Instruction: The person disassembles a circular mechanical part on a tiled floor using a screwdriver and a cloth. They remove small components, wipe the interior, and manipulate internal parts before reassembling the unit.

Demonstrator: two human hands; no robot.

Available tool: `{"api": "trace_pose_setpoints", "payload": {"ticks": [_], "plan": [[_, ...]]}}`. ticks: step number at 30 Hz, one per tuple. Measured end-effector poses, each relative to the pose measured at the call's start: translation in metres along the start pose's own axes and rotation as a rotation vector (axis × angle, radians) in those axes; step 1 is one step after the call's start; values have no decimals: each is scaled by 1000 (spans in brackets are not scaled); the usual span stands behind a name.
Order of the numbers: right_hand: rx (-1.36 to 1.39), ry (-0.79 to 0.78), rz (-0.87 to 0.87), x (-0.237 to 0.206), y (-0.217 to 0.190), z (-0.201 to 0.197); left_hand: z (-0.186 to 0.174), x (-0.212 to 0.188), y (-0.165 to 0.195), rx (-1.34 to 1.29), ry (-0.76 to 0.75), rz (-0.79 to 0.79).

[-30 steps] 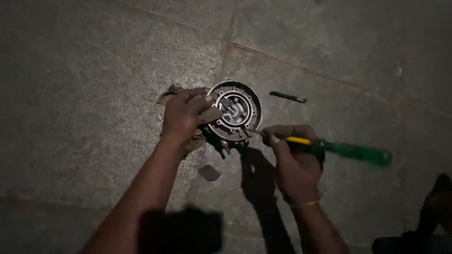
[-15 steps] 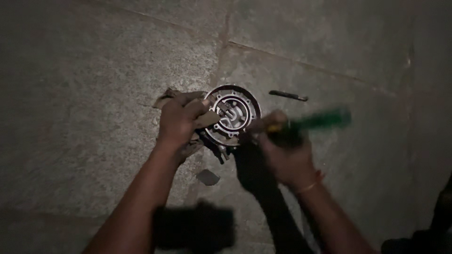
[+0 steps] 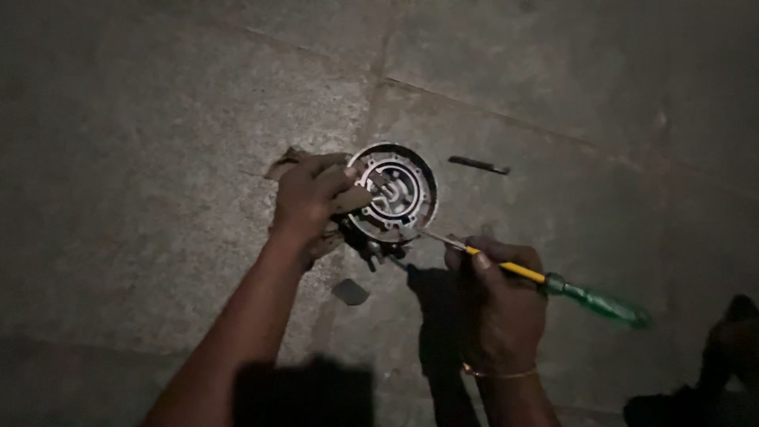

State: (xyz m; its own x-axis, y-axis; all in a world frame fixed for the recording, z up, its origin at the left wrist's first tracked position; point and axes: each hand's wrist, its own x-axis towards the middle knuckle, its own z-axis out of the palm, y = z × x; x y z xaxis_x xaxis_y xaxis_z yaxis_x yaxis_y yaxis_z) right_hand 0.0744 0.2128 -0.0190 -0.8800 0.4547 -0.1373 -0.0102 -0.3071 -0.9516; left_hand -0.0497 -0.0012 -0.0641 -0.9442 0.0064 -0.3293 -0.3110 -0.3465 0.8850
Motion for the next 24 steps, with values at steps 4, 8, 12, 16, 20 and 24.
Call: {"api": "trace_pose_setpoints", "payload": {"ticks": [4,8,12,16,20,24], "plan": [[329,35,287,9,-8,-20,1,1,1,-94,-7,-98],[369,59,244,14,-4,-31,-1,1,-2,-72,-26,-22],[296,64,274,11,5,-35,-4,5,-10,-93,-48,11],[353,102,338,16,14,-19,-7,12,-19,-74,-52,24],[249,64,297,20,23,26,-7,16,-21,-49,-75,57],[261,104,278,26,29,76,-2,12,-17,-159,-69,-7]]}}
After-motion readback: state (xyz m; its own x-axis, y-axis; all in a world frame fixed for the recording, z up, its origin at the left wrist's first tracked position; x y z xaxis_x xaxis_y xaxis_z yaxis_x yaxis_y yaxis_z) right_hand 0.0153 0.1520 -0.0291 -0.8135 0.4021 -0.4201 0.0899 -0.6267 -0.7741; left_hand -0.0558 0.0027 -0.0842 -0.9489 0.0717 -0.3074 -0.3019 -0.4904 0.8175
